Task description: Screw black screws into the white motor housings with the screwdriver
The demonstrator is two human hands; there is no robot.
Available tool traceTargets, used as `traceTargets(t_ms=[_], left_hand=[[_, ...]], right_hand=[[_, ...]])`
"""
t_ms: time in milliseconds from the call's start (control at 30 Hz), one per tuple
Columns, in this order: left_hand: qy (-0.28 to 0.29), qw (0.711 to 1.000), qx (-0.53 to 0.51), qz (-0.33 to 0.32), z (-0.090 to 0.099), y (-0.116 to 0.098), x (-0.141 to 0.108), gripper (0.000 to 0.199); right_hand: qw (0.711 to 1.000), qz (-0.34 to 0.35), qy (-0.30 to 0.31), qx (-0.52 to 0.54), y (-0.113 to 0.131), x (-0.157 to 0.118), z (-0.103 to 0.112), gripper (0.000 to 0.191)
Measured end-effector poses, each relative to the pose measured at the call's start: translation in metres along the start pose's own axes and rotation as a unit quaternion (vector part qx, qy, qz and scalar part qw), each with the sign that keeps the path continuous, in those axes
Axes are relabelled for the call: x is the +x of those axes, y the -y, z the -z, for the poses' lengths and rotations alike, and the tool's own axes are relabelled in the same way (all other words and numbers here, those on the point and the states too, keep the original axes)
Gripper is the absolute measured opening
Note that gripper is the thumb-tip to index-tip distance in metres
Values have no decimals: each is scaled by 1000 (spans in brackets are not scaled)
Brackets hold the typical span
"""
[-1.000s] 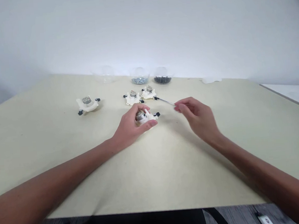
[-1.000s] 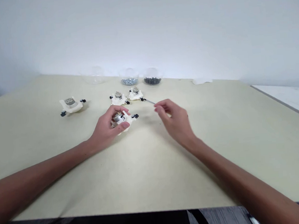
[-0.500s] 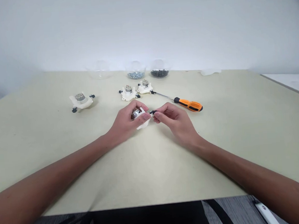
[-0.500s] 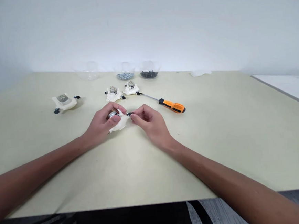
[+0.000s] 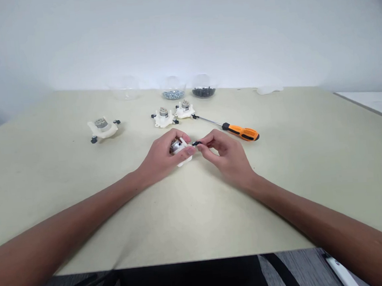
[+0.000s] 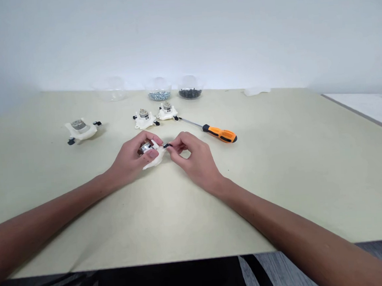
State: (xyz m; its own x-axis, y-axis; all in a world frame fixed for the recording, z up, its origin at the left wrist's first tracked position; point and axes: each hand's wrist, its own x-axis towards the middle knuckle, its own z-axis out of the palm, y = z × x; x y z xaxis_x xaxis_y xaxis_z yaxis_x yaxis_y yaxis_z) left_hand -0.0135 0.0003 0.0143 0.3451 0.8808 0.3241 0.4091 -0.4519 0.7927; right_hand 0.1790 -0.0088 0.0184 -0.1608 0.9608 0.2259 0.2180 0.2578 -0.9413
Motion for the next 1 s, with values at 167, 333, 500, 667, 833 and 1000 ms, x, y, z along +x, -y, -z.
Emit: traceTargets(t_ms=[167, 333, 500, 667, 833, 1000], left_hand=[[-4, 999, 10, -30, 1, 0, -2, 36], [-3, 999, 48, -9, 0, -1, -1, 39], [-4, 993, 112, 30, -2, 0, 2, 54], [17, 992, 125, 18, -2, 3, 3, 54], [31, 991, 134, -4, -2, 4, 3, 53], [37, 988, 147, -24, -4, 5, 4, 50]], right_hand=[[950, -188, 103, 229, 3, 4, 6, 19], [990, -93, 95, 45, 2, 5, 8, 21], [926, 144, -38, -348, 0, 16, 41, 32], [851, -41, -16, -523, -21, 32, 96, 51], [885, -84, -12, -457, -20, 34, 114, 32], [958, 93, -204, -180, 25, 48, 115, 25]])
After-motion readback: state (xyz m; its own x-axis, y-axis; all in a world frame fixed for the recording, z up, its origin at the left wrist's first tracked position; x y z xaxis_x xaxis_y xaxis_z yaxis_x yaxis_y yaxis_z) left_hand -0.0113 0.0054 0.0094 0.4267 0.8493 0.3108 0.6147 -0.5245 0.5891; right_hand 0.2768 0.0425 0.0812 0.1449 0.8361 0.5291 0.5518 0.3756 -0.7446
